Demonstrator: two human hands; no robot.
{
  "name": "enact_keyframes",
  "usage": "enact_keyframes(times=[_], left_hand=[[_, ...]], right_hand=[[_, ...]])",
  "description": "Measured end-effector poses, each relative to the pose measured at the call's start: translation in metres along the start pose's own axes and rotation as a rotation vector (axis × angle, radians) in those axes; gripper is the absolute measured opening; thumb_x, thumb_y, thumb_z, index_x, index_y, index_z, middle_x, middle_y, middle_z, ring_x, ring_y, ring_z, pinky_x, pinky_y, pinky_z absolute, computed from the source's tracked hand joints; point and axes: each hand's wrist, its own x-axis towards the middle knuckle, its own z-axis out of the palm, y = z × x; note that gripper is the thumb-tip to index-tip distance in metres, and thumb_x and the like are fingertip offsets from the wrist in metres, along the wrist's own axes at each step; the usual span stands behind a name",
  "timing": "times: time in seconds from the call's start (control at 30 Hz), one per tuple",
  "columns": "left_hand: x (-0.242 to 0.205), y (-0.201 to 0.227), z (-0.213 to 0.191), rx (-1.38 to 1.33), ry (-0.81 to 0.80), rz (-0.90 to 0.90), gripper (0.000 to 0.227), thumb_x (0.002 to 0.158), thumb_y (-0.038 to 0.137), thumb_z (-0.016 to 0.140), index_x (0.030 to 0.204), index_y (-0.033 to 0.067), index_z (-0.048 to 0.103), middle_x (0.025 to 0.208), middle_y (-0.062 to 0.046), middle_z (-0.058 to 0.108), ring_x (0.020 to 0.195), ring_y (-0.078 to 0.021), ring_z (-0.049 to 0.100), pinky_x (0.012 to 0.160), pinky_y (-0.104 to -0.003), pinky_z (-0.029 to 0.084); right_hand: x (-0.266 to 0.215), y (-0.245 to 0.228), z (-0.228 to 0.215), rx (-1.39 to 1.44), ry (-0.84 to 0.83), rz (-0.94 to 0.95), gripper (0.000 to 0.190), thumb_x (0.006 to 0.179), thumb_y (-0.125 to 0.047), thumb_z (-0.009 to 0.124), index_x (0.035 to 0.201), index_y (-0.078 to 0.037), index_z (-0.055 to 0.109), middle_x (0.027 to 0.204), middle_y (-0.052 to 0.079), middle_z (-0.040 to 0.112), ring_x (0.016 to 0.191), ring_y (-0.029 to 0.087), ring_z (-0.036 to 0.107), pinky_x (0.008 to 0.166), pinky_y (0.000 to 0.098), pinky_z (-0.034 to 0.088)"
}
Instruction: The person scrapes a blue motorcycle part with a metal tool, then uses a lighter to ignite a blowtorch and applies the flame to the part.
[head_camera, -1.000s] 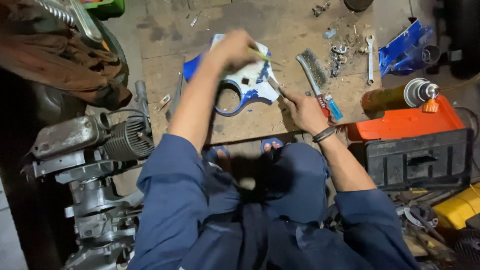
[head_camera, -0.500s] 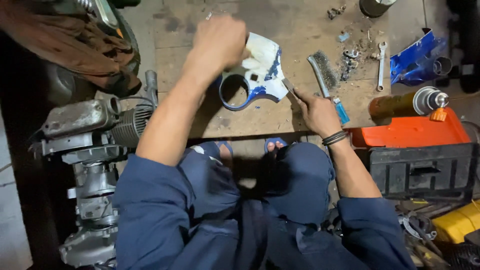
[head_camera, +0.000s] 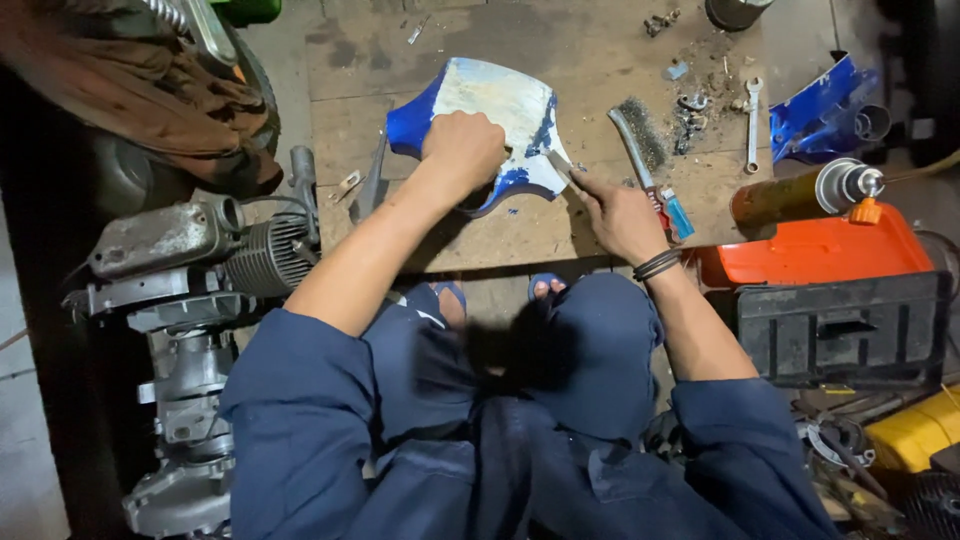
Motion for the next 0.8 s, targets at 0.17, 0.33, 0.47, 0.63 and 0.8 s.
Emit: enact_keyframes(times=[0.17,0.33,0.47,0.63,0.8], left_hand=[[-0.009,-0.001,0.01,0.066,-0.015,0.02,0.031,0.093,0.019,0.052,0.1,0.0026,0.078,0.09,-0.018,0.076,0.088,-0.0417,0.074,0.077,-0.058,0.058],[0.001,-0.013,0.024,0.112,0.045,0.099,0.032,0.092,0.027,0.055,0.096,0.0051,0.078,0.088,-0.018,0.077,0.085,-0.0422,0.074,0.076,-0.058,0.056],[0.003,-0.006,0.03,0.161,0.029,0.129,0.03,0.092,0.026,0.053,0.095,0.0095,0.079,0.088,-0.013,0.078,0.086,-0.0381,0.075,0.077,-0.054,0.056],[0.014,-0.013,0.038,0.28,0.048,0.145,0.027,0.089,0.037,0.063,0.093,0.0156,0.08,0.085,-0.007,0.078,0.083,-0.0331,0.075,0.072,-0.053,0.056],[0.023,-0.013,0.048,0.297,0.053,0.154,0.026,0.089,0.037,0.063,0.093,0.0165,0.08,0.085,-0.007,0.078,0.082,-0.0326,0.074,0.07,-0.053,0.056]], right_hand=[[-0.007,-0.006,-0.001,0.001,-0.015,-0.004,0.037,0.104,-0.023,0.055,0.139,-0.019,0.067,0.103,0.026,0.074,0.102,0.048,0.069,0.086,0.0585,0.057],[-0.001,0.009,0.016,-0.039,0.081,-0.145,0.039,0.106,-0.021,0.055,0.143,-0.022,0.064,0.09,0.025,0.071,0.09,0.048,0.07,0.074,0.0565,0.059],[-0.007,0.01,0.025,-0.012,0.088,-0.133,0.04,0.107,-0.019,0.053,0.145,-0.022,0.064,0.085,0.022,0.07,0.085,0.046,0.072,0.07,0.0525,0.06],[0.001,0.008,0.032,0.12,0.114,-0.132,0.039,0.106,-0.015,0.057,0.144,-0.015,0.063,0.091,0.03,0.07,0.09,0.051,0.069,0.072,0.0564,0.058],[0.001,0.006,0.033,0.136,0.118,-0.134,0.039,0.106,-0.013,0.056,0.145,-0.013,0.063,0.094,0.03,0.071,0.094,0.05,0.069,0.076,0.056,0.058]])
